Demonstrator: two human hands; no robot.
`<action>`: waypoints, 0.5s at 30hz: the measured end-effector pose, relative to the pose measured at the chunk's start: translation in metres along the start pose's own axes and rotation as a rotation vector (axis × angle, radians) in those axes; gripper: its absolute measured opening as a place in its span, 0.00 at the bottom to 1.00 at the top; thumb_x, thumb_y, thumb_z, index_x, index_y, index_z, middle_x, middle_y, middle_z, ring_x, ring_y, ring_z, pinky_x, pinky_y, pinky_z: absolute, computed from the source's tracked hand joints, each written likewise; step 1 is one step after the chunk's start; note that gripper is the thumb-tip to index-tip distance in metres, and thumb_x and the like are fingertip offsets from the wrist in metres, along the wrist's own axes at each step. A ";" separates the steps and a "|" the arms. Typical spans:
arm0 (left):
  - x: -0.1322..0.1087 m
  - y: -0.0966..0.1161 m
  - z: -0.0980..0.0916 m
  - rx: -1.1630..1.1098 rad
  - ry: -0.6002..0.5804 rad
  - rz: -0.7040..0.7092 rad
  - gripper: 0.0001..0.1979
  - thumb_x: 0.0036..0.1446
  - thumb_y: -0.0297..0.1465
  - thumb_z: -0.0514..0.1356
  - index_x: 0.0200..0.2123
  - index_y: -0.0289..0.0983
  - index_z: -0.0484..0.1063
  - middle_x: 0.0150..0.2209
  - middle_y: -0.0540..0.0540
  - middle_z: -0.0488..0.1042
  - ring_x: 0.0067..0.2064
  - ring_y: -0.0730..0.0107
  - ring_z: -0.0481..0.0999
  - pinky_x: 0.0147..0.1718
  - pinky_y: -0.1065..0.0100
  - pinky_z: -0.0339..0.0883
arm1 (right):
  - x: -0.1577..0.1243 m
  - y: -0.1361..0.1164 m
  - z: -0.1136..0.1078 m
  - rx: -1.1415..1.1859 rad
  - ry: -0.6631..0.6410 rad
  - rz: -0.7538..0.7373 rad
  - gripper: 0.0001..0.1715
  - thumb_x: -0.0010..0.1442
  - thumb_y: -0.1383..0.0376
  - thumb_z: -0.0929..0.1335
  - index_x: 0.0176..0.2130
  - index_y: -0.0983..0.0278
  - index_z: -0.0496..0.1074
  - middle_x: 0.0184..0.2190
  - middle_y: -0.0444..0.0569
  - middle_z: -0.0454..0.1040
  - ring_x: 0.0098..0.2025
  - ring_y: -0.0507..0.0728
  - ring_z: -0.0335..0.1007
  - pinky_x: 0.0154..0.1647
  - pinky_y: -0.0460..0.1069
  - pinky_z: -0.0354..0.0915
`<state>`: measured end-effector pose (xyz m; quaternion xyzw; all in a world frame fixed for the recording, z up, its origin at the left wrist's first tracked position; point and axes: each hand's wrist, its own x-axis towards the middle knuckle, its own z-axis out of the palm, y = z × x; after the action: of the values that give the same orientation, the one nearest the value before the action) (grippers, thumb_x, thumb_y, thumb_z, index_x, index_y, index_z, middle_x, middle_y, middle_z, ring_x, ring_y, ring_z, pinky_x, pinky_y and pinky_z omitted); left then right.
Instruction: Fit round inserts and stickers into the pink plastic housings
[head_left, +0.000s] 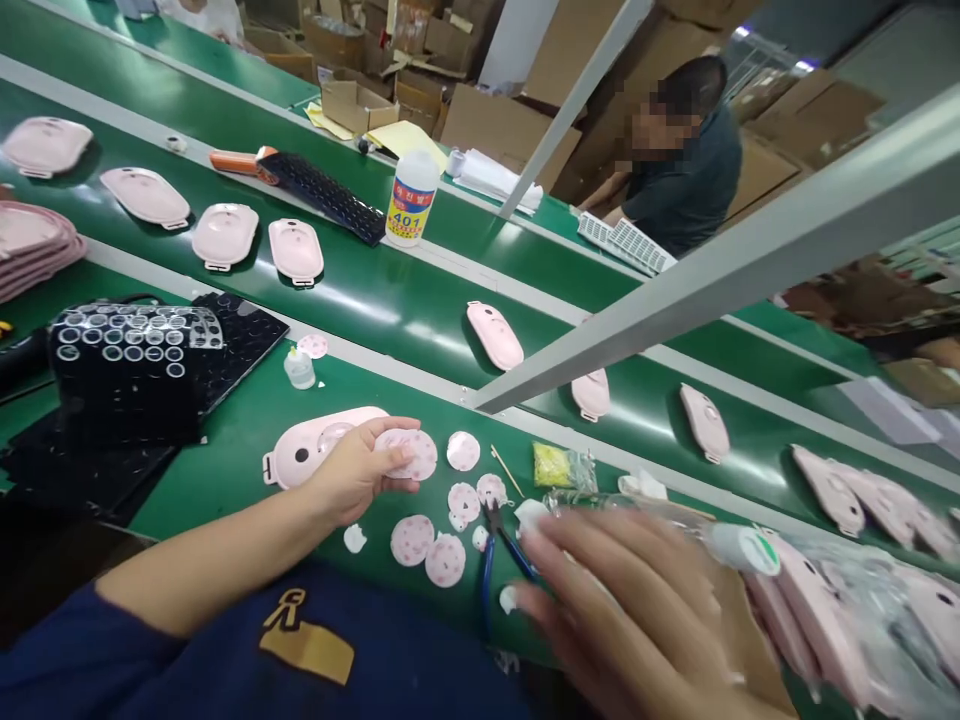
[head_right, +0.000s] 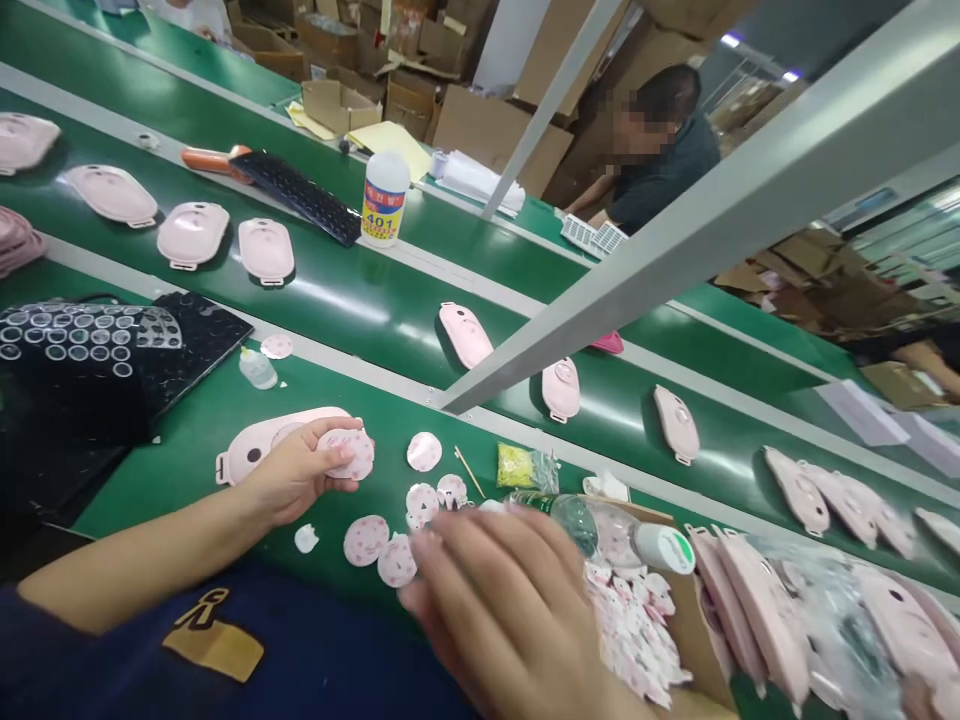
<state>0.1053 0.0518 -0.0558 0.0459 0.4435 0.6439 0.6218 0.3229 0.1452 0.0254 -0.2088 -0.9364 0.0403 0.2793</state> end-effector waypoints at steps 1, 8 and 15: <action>-0.003 0.000 0.000 -0.002 -0.005 0.015 0.30 0.32 0.35 0.80 0.41 0.35 0.76 0.33 0.44 0.80 0.32 0.65 0.80 0.25 0.69 0.77 | 0.004 -0.019 0.014 0.069 -0.040 0.012 0.24 0.65 0.48 0.66 0.46 0.64 0.77 0.36 0.51 0.81 0.36 0.55 0.77 0.36 0.50 0.77; -0.028 0.014 -0.021 0.029 -0.049 -0.017 0.25 0.33 0.32 0.79 0.37 0.33 0.78 0.34 0.43 0.81 0.34 0.61 0.80 0.30 0.66 0.78 | 0.023 -0.057 0.093 0.827 0.065 0.475 0.08 0.62 0.59 0.69 0.42 0.57 0.70 0.33 0.45 0.74 0.30 0.53 0.72 0.31 0.49 0.71; -0.029 0.032 -0.040 -0.003 -0.013 -0.020 0.25 0.28 0.31 0.81 0.32 0.35 0.78 0.31 0.45 0.81 0.32 0.61 0.81 0.29 0.68 0.77 | 0.039 -0.088 0.107 0.704 0.172 0.270 0.02 0.62 0.64 0.70 0.37 0.55 0.74 0.33 0.45 0.72 0.37 0.56 0.71 0.36 0.53 0.71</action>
<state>0.0629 0.0120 -0.0460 0.0446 0.4391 0.6379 0.6311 0.2032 0.0860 -0.0285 -0.2239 -0.8025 0.3782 0.4034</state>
